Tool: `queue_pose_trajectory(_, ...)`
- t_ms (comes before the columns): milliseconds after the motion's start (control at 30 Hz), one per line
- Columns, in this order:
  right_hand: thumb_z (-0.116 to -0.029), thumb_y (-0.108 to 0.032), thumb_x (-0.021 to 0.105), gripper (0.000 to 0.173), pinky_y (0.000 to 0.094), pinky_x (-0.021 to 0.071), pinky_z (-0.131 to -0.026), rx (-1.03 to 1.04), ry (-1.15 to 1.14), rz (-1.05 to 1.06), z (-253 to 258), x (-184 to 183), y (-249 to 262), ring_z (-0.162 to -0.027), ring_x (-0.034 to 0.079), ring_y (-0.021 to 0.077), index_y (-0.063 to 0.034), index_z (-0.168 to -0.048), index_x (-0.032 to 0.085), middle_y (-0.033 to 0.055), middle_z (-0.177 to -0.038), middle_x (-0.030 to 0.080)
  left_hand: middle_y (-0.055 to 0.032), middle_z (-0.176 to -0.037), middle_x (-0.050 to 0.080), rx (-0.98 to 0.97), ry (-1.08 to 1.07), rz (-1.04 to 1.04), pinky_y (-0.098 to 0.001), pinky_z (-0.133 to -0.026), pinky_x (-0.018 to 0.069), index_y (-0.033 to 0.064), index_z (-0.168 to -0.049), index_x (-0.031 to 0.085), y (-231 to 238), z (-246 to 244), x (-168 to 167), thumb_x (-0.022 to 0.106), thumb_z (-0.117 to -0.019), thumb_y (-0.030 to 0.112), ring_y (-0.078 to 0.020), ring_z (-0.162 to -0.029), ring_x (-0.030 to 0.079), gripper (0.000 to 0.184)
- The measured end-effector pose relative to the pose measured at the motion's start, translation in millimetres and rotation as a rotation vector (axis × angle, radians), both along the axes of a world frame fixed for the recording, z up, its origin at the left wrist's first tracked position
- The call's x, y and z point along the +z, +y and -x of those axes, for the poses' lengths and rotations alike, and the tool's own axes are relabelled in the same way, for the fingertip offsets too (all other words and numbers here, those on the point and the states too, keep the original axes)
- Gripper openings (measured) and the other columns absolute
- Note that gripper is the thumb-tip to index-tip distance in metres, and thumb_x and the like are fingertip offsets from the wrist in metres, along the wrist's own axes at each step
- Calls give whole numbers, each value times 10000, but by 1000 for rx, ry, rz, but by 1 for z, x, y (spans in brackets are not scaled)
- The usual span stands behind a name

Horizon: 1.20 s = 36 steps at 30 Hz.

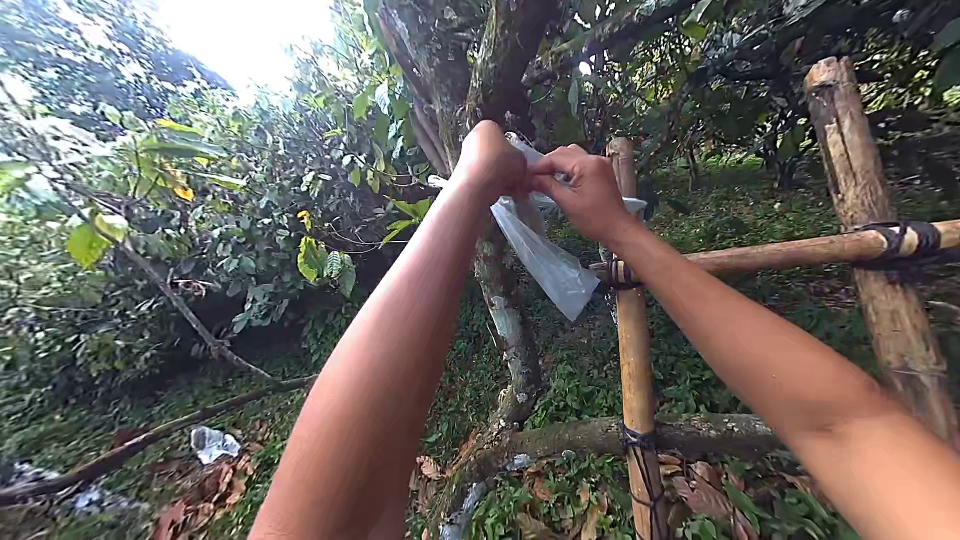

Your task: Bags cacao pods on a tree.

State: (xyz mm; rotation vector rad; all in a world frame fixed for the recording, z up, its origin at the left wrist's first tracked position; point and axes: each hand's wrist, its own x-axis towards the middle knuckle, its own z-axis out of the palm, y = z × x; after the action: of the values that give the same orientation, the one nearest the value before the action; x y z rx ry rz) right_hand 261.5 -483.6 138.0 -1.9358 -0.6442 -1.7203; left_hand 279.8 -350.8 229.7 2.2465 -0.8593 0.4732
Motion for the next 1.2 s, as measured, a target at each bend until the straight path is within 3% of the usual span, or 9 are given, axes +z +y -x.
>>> queue_pose_trajectory(100,-991,-138,649,196,365,530,-920,138,167,-138,-8,8,-2,-996,685,151,3,-1089,743,112,-1072,736,-268,-1139,679,190,-362,-193,-662,-876,510,-38,-1092,689,-7,6,-1,590,-934,47,-433,-1079,664,205)
queue_pose_trajectory(300,-1064,-93,535,165,224,522,-738,707,523,-568,-19,29,-14,-796,617,53,-1,-1162,630,15,-930,665,-238,-1249,673,134,-669,-102,-659,-922,490,44,-1288,654,-25,-15,-19,458,-1024,16,-467,-1153,645,330)
queue_pose_trajectory(433,-1092,-147,463,162,179,483,-560,781,641,-873,-21,45,-20,-594,542,38,-55,-1075,595,-9,-790,593,-211,-1239,694,-55,-842,94,-601,-885,531,35,-1229,709,-23,-53,-32,471,-1027,16,-425,-1067,693,313)
queue_pose_trajectory(500,-1065,-97,521,147,186,471,-577,538,530,-800,-23,52,-21,-612,531,34,-11,-1108,632,5,-822,604,-221,-1241,685,-168,-896,83,-568,-895,543,3,-1169,727,-18,-63,-30,502,-1015,4,-403,-1051,698,273)
queue_pose_trajectory(600,-1017,-114,612,200,324,518,-786,231,341,-546,-32,61,-19,-818,623,115,12,-1147,697,85,-976,699,-223,-1214,690,-227,-966,66,-564,-870,551,10,-1107,750,-14,-71,-27,524,-1025,42,-400,-1025,706,243)
queue_pose_trajectory(800,-984,-69,668,218,226,512,-666,436,345,-519,-38,63,-14,-707,591,57,23,-1181,655,63,-934,679,-259,-1150,708,-86,-941,124,-571,-871,549,-64,-1175,675,-20,-67,-32,528,-1028,65,-430,-1013,713,245)
queue_pose_trajectory(1000,-979,-15,630,383,273,546,-812,455,312,-410,-35,49,-23,-894,675,107,67,-1322,482,134,-1102,699,-266,-1189,700,-45,-902,99,-570,-920,534,-67,-1261,656,-21,-62,-32,491,-1031,40,-437,-1059,700,303)
queue_pose_trajectory(1100,-886,29,723,481,303,585,-877,403,244,-301,-35,45,-24,-972,714,149,76,-1308,497,161,-1133,710,-248,-1193,705,19,-878,47,-594,-919,519,-44,-1201,693,-21,-56,-30,478,-1048,78,-435,-1084,692,291)
queue_pose_trajectory(1200,-888,-35,766,411,309,595,-873,292,165,-316,-40,47,-22,-927,735,141,57,-1238,572,131,-1051,741,-235,-1173,716,80,-828,11,-626,-913,504,-4,-1194,700,-23,-49,-27,462,-1062,112,-442,-1103,684,297)
